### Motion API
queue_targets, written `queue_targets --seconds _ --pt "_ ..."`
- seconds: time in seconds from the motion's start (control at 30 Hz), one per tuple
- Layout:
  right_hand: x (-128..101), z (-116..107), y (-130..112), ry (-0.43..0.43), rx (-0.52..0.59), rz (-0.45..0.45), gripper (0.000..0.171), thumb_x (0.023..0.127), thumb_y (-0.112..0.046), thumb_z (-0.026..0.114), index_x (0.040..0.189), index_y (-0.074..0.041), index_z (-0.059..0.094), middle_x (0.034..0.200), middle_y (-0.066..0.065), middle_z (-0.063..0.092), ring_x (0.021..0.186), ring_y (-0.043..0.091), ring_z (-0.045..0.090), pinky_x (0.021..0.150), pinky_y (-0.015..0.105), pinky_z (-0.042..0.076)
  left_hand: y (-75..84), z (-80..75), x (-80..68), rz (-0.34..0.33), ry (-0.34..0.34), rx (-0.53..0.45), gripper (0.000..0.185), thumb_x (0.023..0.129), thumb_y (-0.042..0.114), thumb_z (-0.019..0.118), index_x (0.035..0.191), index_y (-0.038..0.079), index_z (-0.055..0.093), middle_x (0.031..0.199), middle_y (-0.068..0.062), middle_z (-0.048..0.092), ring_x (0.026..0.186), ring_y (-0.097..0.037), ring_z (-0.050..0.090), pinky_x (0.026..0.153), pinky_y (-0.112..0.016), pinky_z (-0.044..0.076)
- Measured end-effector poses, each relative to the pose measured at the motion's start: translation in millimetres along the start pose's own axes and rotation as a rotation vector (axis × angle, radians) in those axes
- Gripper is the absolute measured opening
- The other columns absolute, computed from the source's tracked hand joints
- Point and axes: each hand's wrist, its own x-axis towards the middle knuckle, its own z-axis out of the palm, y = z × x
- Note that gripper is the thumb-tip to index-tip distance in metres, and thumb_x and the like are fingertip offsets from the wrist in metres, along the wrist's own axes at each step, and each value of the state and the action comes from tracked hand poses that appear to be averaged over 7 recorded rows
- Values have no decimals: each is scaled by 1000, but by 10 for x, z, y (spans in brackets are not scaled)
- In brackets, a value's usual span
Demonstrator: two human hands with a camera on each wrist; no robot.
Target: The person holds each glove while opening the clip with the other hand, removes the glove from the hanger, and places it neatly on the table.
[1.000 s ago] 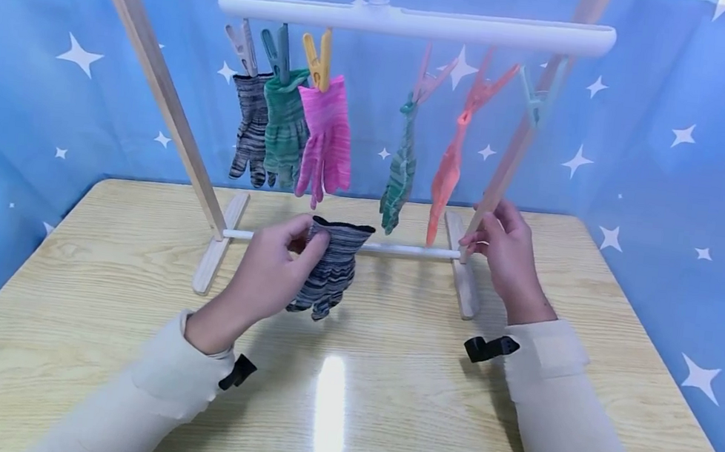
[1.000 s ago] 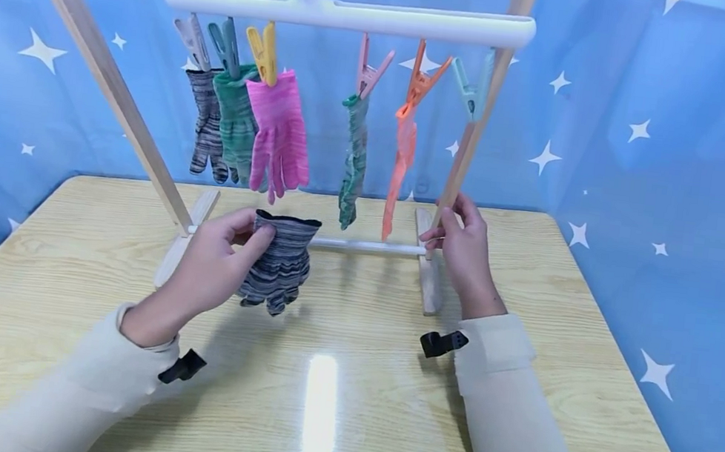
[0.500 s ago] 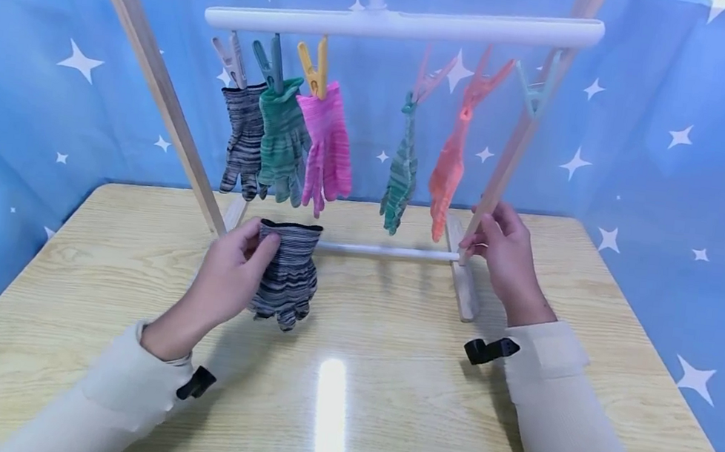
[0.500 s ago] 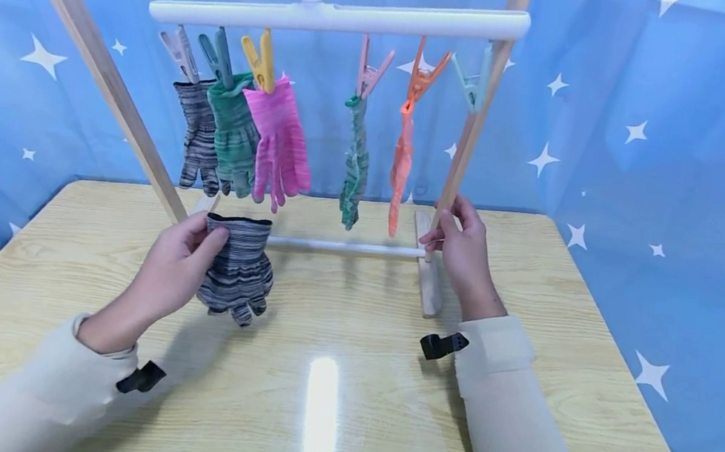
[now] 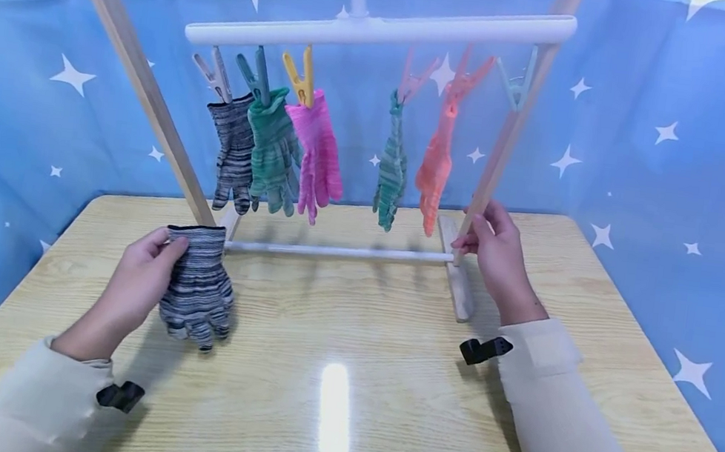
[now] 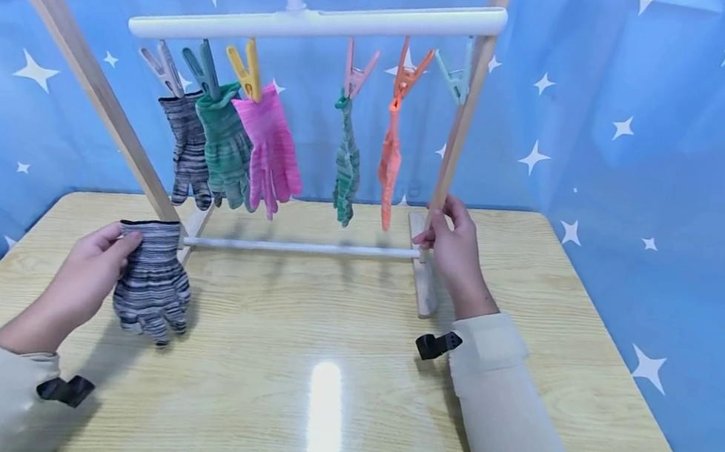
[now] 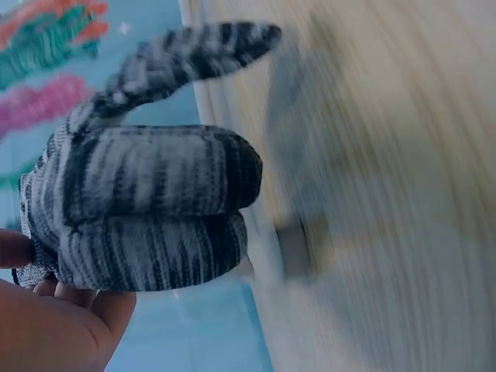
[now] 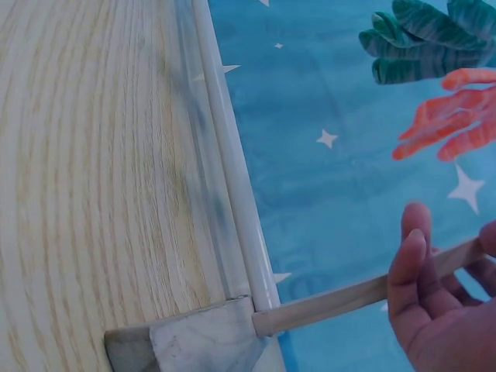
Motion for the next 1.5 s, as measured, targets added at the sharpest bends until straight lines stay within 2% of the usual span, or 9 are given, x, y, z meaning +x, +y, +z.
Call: queue_targets --seconds 0.37,0.63,0.8,0.97,1.03,1.13,1.23,1.4,1.5 --pt "6 -58 16 -38 0 -15 48 109 -31 36 155 -17 32 126 -5 48 80 12 63 74 21 54 -343 -301 227 -113 63 90 42 108 40 27 92 3 40 81 -7 44 71 -16 45 63 -33 41" --pt "24 -66 30 -41 -7 1 48 109 -32 36 155 -20 33 128 -5 47 80 12 63 74 21 54 -467 -380 508 -171 43 183 38 107 36 25 84 7 30 70 -4 30 63 -19 35 62 -36 33" --pt "49 -67 28 -39 -27 -2 46 109 -34 35 152 -20 38 126 -5 47 82 14 63 76 23 54 -477 -380 639 -166 19 218 37 108 35 22 85 7 30 70 -4 31 61 -20 34 61 -37 33" --pt "79 -66 28 -42 -29 -19 43 109 -33 36 148 -16 42 123 -5 48 80 14 62 75 25 54 -457 -368 736 -161 -21 256 38 108 31 17 98 0 36 83 -19 38 67 -26 36 64 -41 35" --pt "87 -67 28 -48 -26 -23 43 109 -33 36 147 -16 42 122 -5 48 80 14 61 75 25 54 -464 -364 774 -161 -47 272 46 109 30 14 121 -8 38 89 -24 37 68 -27 36 64 -42 35" --pt "97 -69 28 -55 -25 -25 43 109 -32 36 148 -15 42 121 -6 48 80 14 61 75 26 54 -491 -354 833 -159 -69 295 56 109 28 13 147 -12 21 95 -27 36 67 -26 37 64 -42 36" --pt "101 -74 22 -59 -23 -24 43 109 -32 36 147 -15 42 122 -6 48 80 14 61 74 26 54 -533 -341 896 -164 -73 330 56 109 28 14 148 -11 21 89 -20 33 62 -22 36 60 -40 36" --pt "104 -78 11 -64 -23 -25 43 109 -33 36 147 -15 43 124 -4 48 80 14 62 74 25 54 -580 -314 979 -167 -62 381 39 108 24 19 118 -9 39 84 -18 36 64 -23 40 58 -38 37" --pt "101 -80 9 -59 -35 -29 44 109 -33 36 147 -13 43 125 -3 48 80 14 62 74 25 54 -596 -301 1017 -184 -80 386 40 108 21 22 127 -10 38 85 -19 38 60 -21 39 57 -38 37"
